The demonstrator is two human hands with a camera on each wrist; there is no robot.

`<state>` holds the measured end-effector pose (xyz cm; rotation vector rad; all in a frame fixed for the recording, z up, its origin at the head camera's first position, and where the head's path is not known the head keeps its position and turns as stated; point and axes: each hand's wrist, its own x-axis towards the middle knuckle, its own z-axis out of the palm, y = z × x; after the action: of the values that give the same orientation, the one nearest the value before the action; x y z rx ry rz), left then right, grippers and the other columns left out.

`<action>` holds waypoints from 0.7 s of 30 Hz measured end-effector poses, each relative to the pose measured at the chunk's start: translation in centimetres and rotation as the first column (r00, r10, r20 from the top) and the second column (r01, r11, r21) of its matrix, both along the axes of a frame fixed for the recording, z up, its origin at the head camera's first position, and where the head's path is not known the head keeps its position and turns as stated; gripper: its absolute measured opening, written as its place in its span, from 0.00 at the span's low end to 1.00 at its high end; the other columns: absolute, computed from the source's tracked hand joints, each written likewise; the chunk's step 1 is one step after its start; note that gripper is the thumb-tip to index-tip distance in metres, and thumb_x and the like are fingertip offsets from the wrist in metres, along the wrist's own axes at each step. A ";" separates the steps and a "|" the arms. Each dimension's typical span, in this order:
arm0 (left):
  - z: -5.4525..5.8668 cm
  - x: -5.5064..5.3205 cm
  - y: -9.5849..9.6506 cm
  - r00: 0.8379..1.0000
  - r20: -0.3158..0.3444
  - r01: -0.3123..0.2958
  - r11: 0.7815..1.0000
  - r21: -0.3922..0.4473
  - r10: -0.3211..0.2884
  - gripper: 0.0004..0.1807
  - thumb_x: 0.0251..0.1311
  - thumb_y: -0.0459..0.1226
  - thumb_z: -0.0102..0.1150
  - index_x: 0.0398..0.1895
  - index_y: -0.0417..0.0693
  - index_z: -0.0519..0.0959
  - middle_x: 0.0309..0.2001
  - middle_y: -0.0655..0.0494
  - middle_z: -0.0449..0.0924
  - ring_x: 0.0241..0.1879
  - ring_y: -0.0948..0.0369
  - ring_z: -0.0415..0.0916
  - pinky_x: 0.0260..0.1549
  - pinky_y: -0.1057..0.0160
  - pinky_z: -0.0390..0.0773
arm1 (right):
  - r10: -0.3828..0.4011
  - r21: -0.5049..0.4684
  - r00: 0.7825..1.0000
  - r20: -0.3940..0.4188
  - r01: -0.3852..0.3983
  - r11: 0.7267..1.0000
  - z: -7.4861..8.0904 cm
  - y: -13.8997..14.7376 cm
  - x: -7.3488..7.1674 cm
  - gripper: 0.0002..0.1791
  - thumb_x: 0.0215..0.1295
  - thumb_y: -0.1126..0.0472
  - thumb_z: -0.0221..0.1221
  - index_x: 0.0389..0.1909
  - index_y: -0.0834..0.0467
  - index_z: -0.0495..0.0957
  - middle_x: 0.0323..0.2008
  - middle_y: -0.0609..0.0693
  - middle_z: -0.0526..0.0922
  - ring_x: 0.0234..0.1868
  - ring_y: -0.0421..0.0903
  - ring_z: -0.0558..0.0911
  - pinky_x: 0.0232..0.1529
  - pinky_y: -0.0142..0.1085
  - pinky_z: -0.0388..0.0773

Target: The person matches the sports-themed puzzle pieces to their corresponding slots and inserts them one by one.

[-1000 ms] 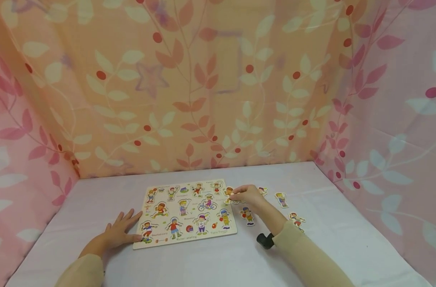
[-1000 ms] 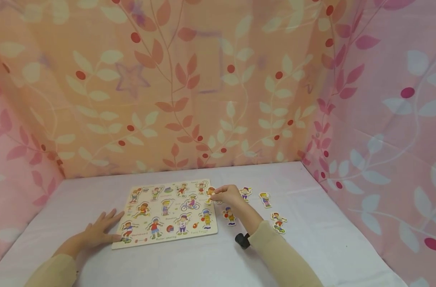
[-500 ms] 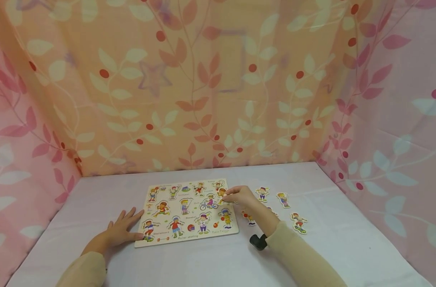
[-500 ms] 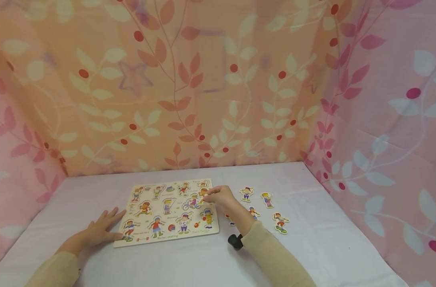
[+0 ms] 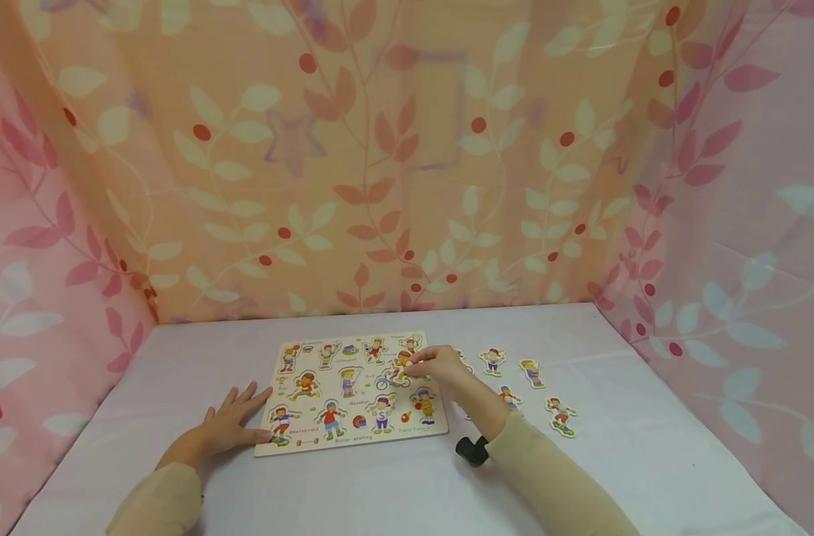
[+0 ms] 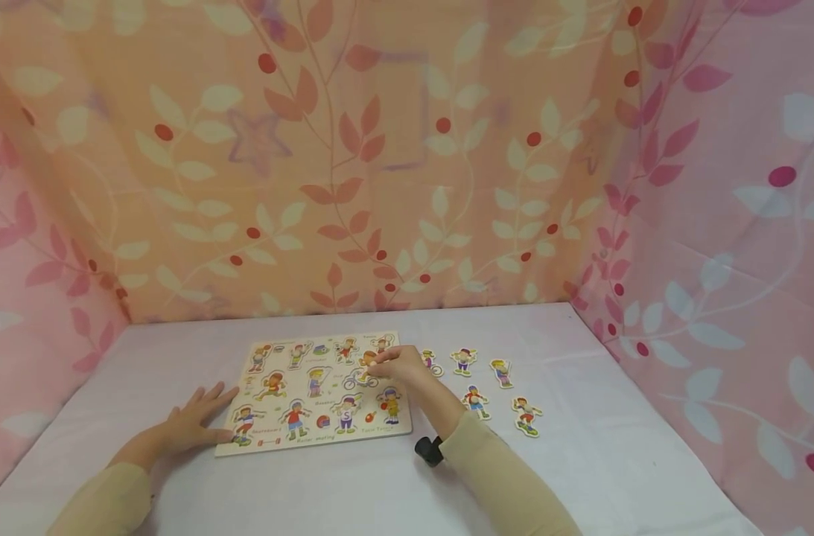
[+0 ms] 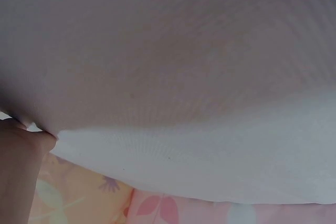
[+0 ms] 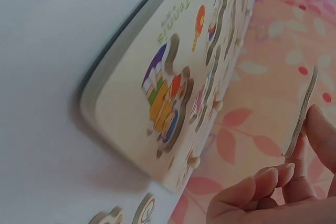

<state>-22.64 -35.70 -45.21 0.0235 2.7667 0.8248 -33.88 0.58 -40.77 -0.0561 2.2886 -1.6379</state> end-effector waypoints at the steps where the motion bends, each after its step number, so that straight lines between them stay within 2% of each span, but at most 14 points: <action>1: 0.0 0.0 0.0 1.000 -0.005 0.002 1.000 -0.001 -0.002 0.55 0.50 0.58 0.68 0.73 0.37 0.54 0.73 0.27 0.37 0.69 0.28 0.25 0.56 0.24 0.26 | 0.004 -0.004 1.000 -0.004 -0.004 1.000 0.0 -0.2 0.0 0.09 0.55 0.65 0.69 0.35 0.63 0.81 0.39 0.54 0.80 0.42 0.49 0.76 0.53 0.49 0.70; 4: 0.0 0.0 0.0 1.000 -0.013 0.003 1.000 -0.009 -0.003 0.55 0.50 0.57 0.68 0.73 0.37 0.54 0.73 0.27 0.37 0.69 0.28 0.26 0.57 0.23 0.26 | 0.023 -0.013 1.000 -0.014 -0.023 1.000 0.0 -0.7 0.2 0.08 0.55 0.66 0.69 0.34 0.63 0.81 0.39 0.53 0.80 0.40 0.48 0.75 0.49 0.46 0.72; 12: 0.2 0.1 0.1 1.000 -0.011 0.007 1.000 -0.001 -0.007 0.55 0.50 0.57 0.68 0.73 0.36 0.54 0.72 0.26 0.37 0.69 0.27 0.26 0.56 0.23 0.26 | 0.054 -0.010 0.998 -0.028 -0.055 0.998 -0.4 -1.9 0.5 0.10 0.54 0.65 0.70 0.36 0.64 0.82 0.44 0.54 0.79 0.46 0.50 0.74 0.52 0.48 0.69; 16: 0.3 0.1 0.1 1.000 -0.015 0.008 1.000 -0.004 -0.008 0.55 0.50 0.57 0.68 0.73 0.36 0.54 0.72 0.26 0.38 0.69 0.27 0.26 0.56 0.23 0.27 | 0.065 -0.006 0.998 -0.009 -0.065 0.998 -0.3 -2.8 0.9 0.11 0.54 0.64 0.70 0.37 0.63 0.82 0.44 0.53 0.79 0.46 0.50 0.74 0.52 0.48 0.69; 18: 0.3 0.2 0.1 1.000 -0.020 0.012 1.000 -0.007 -0.012 0.55 0.50 0.57 0.68 0.73 0.36 0.55 0.72 0.26 0.38 0.69 0.27 0.26 0.56 0.22 0.28 | 0.069 -0.012 0.998 0.000 -0.069 0.998 -0.1 -3.3 1.1 0.11 0.54 0.64 0.70 0.36 0.63 0.82 0.41 0.53 0.80 0.43 0.48 0.75 0.48 0.45 0.71; 21: 0.2 0.2 0.1 1.000 -0.021 0.010 1.000 -0.007 -0.010 0.55 0.50 0.57 0.68 0.73 0.36 0.55 0.72 0.26 0.39 0.69 0.27 0.27 0.56 0.22 0.28 | 0.070 -0.026 0.997 0.027 -0.070 0.997 -0.2 -4.0 1.3 0.10 0.54 0.64 0.70 0.36 0.62 0.82 0.36 0.51 0.81 0.31 0.44 0.71 0.32 0.37 0.69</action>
<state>-22.39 -35.60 -45.02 0.0451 2.7868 0.8176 -32.60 -3.44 -40.97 -0.1171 2.2202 -1.6218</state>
